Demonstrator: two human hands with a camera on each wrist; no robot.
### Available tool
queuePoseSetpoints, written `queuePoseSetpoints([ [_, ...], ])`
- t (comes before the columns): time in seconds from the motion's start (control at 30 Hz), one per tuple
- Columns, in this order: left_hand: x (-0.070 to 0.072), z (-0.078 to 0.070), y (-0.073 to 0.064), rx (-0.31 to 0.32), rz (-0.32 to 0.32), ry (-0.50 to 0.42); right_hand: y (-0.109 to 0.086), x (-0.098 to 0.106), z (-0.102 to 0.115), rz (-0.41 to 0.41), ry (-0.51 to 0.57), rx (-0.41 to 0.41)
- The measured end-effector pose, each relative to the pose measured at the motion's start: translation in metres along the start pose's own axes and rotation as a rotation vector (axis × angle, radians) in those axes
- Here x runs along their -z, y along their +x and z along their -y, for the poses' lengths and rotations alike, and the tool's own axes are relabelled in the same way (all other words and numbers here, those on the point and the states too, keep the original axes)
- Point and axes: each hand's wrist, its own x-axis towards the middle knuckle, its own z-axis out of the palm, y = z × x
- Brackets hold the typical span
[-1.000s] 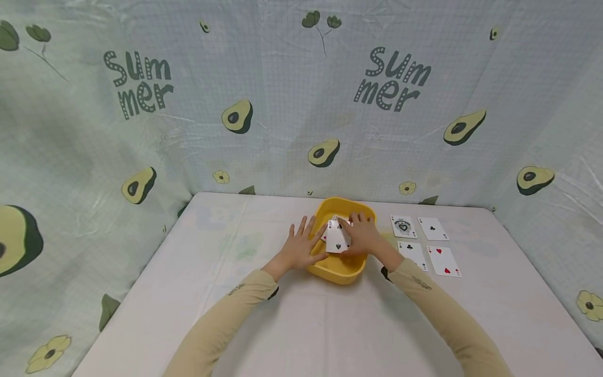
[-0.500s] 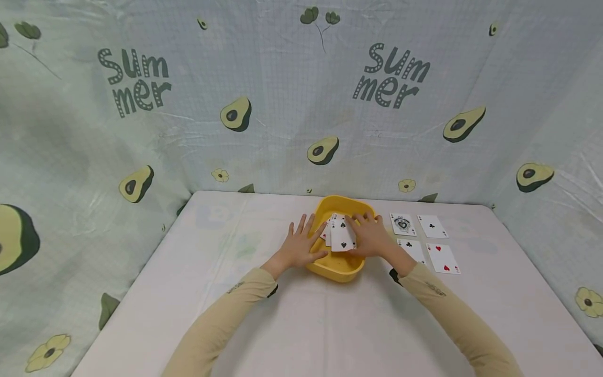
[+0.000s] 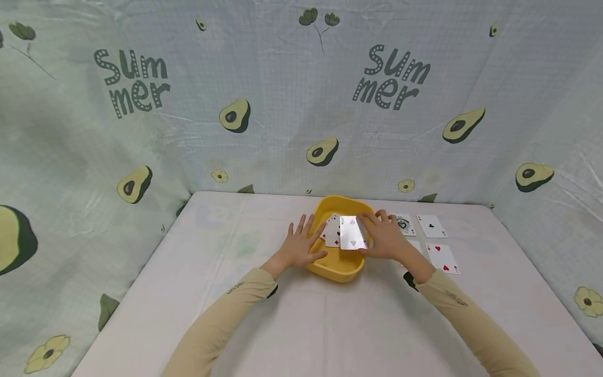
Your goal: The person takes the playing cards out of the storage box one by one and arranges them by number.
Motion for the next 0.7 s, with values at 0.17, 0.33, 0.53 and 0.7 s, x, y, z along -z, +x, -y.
queuePoseSetpoints([
  [0.17,0.001,0.0,-0.001,-0.006,-0.003,0.006,-0.008,0.008,-0.005,-0.02,0.009,-0.018],
  [0.33,0.001,0.001,-0.002,-0.006,-0.003,0.007,-0.016,0.008,-0.011,-0.028,0.001,-0.031],
  [0.53,0.0,0.002,-0.003,-0.01,-0.008,0.006,-0.027,0.011,-0.015,-0.053,-0.01,-0.035],
  [0.7,-0.001,0.003,-0.004,-0.012,-0.004,0.005,-0.038,0.016,-0.016,-0.04,0.003,-0.055],
])
